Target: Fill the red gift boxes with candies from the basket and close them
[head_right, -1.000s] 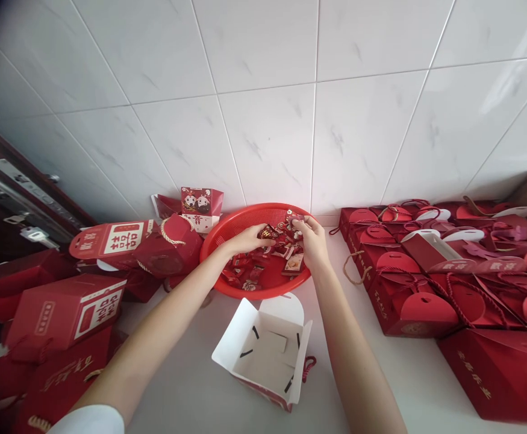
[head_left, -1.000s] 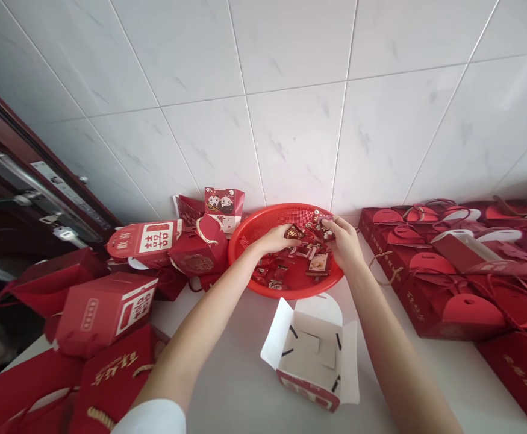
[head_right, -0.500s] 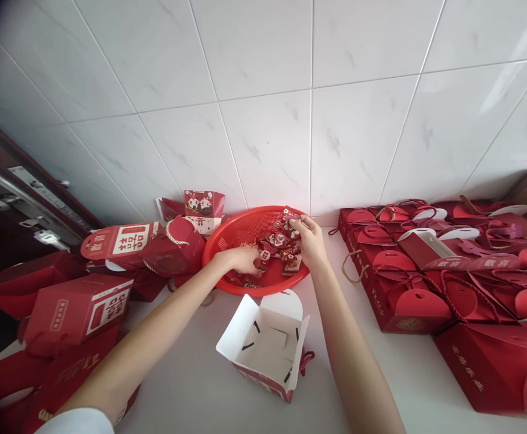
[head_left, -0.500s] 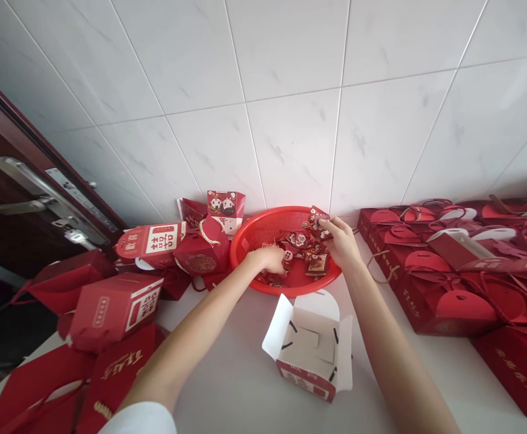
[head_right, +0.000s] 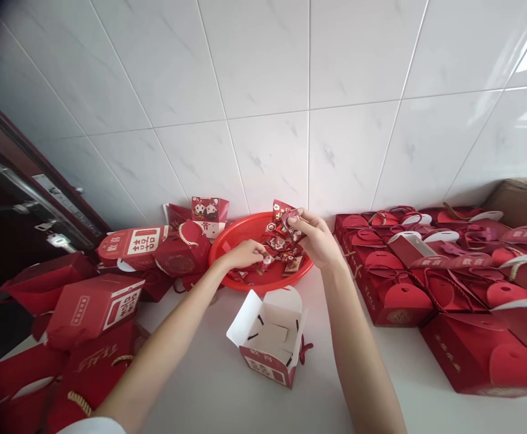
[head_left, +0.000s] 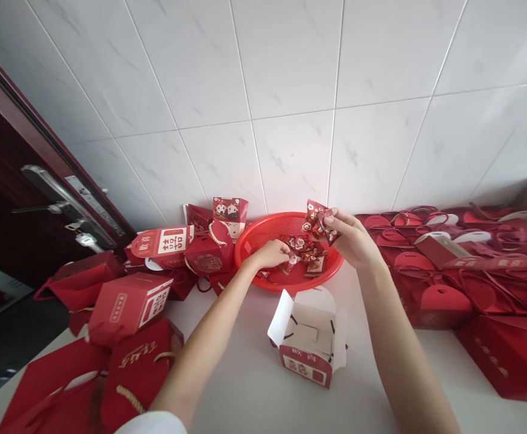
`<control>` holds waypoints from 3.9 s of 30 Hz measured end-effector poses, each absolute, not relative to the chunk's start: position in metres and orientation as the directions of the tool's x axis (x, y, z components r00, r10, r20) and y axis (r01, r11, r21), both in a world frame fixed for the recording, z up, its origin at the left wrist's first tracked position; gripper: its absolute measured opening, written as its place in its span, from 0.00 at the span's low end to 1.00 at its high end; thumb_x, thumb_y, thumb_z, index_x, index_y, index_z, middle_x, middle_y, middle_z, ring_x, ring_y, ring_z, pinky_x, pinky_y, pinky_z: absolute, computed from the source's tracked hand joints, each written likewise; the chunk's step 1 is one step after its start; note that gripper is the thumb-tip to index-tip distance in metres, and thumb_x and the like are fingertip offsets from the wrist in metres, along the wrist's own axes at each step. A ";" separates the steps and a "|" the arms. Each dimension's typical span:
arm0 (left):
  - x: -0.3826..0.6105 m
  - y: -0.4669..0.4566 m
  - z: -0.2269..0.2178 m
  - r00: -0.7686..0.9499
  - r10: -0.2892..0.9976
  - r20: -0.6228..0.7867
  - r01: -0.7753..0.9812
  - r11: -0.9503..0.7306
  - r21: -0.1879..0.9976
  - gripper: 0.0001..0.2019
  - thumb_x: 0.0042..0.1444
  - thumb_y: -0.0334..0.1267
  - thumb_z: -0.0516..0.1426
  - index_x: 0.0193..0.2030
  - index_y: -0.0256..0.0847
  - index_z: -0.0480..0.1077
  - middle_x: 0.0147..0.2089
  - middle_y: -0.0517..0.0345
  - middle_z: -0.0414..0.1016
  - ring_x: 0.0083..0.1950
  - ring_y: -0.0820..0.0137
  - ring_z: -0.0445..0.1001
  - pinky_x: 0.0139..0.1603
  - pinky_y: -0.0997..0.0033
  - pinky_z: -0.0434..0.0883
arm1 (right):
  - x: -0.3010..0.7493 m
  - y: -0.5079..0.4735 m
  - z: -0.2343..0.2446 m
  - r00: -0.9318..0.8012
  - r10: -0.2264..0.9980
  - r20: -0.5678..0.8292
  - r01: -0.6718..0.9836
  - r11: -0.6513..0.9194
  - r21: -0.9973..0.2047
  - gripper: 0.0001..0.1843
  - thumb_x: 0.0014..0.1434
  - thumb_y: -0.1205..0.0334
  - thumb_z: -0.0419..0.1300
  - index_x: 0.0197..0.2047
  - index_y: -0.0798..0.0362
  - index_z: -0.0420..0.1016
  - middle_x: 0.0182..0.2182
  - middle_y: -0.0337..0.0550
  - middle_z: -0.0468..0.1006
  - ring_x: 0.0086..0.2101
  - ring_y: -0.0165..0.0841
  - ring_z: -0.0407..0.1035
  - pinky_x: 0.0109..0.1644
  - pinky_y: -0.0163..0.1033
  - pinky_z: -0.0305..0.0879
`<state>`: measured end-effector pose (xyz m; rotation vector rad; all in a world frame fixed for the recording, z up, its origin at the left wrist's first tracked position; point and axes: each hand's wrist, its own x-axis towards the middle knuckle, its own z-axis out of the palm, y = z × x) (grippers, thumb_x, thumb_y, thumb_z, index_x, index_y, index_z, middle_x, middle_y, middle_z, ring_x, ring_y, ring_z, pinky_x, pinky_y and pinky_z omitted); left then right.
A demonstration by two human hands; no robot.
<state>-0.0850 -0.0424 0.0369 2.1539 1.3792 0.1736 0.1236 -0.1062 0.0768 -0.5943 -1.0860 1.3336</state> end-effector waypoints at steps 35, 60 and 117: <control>-0.121 -0.182 0.088 0.571 0.732 -0.372 0.819 -0.473 0.325 0.44 0.40 0.66 0.64 0.64 0.48 0.66 0.59 0.52 0.67 0.55 0.53 0.72 0.47 0.64 0.70 | 0.115 -0.197 0.098 -0.752 0.659 -0.019 0.494 0.545 -0.677 0.09 0.61 0.68 0.54 0.36 0.55 0.76 0.29 0.40 0.78 0.29 0.29 0.69 0.34 0.34 0.63; -0.121 -0.187 0.084 0.614 0.736 -0.283 0.774 -0.494 0.396 0.39 0.38 0.63 0.67 0.58 0.54 0.71 0.54 0.53 0.71 0.48 0.53 0.74 0.41 0.63 0.70 | 0.102 -0.193 0.086 -0.641 0.763 0.085 0.618 0.579 -0.531 0.12 0.61 0.68 0.57 0.45 0.50 0.79 0.38 0.44 0.83 0.36 0.36 0.75 0.38 0.37 0.65; -0.090 -0.197 0.081 0.634 0.702 -0.325 0.772 -0.554 0.311 0.12 0.55 0.43 0.61 0.45 0.45 0.69 0.49 0.57 0.68 0.47 0.62 0.72 0.43 0.67 0.67 | 0.132 -0.237 -0.027 -0.022 0.939 0.344 0.343 0.331 -0.879 0.16 0.63 0.48 0.59 0.35 0.52 0.78 0.32 0.45 0.81 0.34 0.36 0.73 0.42 0.41 0.70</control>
